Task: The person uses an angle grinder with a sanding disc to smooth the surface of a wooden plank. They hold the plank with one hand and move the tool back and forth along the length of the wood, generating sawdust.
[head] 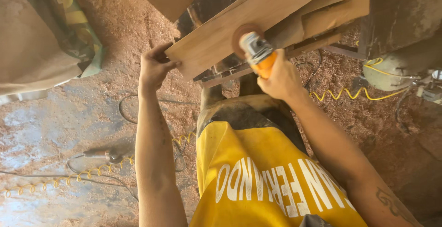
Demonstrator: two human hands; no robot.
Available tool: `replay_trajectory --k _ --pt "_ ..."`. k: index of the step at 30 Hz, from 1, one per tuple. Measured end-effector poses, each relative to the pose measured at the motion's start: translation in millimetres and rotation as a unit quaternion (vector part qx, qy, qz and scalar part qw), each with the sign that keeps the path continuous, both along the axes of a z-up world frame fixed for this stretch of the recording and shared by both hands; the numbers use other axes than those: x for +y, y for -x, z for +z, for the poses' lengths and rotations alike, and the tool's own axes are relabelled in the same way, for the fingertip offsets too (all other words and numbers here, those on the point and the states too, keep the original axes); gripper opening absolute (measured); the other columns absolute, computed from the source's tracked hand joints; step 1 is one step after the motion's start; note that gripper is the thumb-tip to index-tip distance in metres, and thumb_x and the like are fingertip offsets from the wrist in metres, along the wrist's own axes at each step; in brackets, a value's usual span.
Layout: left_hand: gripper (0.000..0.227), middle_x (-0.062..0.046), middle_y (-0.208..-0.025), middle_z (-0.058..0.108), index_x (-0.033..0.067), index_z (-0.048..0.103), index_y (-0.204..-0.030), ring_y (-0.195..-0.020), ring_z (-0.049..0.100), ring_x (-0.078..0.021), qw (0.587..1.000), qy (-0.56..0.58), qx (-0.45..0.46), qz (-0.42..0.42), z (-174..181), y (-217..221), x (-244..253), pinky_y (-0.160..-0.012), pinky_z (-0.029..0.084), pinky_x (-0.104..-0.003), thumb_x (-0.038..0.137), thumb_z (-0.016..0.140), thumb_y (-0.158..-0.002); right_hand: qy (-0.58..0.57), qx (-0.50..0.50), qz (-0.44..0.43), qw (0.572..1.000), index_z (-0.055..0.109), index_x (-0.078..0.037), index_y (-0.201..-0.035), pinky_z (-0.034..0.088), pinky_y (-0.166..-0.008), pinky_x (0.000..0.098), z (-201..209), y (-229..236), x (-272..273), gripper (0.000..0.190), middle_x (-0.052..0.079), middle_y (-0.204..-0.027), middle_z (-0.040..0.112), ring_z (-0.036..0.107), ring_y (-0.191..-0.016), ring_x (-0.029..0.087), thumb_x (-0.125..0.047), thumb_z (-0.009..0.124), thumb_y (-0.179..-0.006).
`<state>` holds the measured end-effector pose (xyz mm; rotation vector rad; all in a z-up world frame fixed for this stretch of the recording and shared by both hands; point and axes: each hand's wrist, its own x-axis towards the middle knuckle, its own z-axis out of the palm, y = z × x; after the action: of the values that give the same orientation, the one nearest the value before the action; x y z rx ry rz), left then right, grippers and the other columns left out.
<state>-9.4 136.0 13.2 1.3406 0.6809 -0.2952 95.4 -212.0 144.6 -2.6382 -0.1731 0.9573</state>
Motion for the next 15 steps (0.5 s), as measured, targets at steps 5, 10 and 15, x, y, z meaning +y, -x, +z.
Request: replay_trajectory --k 5,10,15 --pt "0.065 -0.023 -0.119 0.073 -0.0090 0.060 -0.136 -0.103 0.075 -0.0269 0.998 -0.065 0.006 -0.005 1 6 -4 -0.092 0.063 -0.034 -0.012 0.081 -0.074 -0.015 -0.083 -0.085 0.993 0.039 0.008 -0.134 0.052 -0.094 0.0543 -33 -51 -75 0.078 0.036 -0.111 0.066 0.064 -0.107 0.053 -0.019 0.080 -0.074" --pt "0.059 -0.021 -0.120 0.072 -0.0102 0.058 -0.135 -0.106 0.076 -0.0251 0.997 -0.017 0.054 0.053 -1 9 -6 -0.091 0.062 -0.036 -0.011 0.077 -0.080 0.001 -0.197 -0.121 0.973 0.028 0.016 -0.140 0.050 -0.097 0.0508 -73 -133 -165 0.102 0.038 -0.120 0.060 0.061 -0.111 0.051 -0.022 0.088 -0.067" --pt "0.042 -0.019 -0.112 0.074 -0.0082 0.065 -0.125 -0.098 0.076 -0.0275 0.980 -0.022 0.173 0.096 18 0 -23 -0.082 0.062 -0.038 -0.005 0.073 -0.084 -0.016 -0.123 -0.351 0.928 0.045 0.005 -0.135 0.063 -0.091 0.0406 -62 -172 -216 0.087 0.023 -0.124 0.067 0.073 -0.107 0.033 -0.030 0.081 -0.064"
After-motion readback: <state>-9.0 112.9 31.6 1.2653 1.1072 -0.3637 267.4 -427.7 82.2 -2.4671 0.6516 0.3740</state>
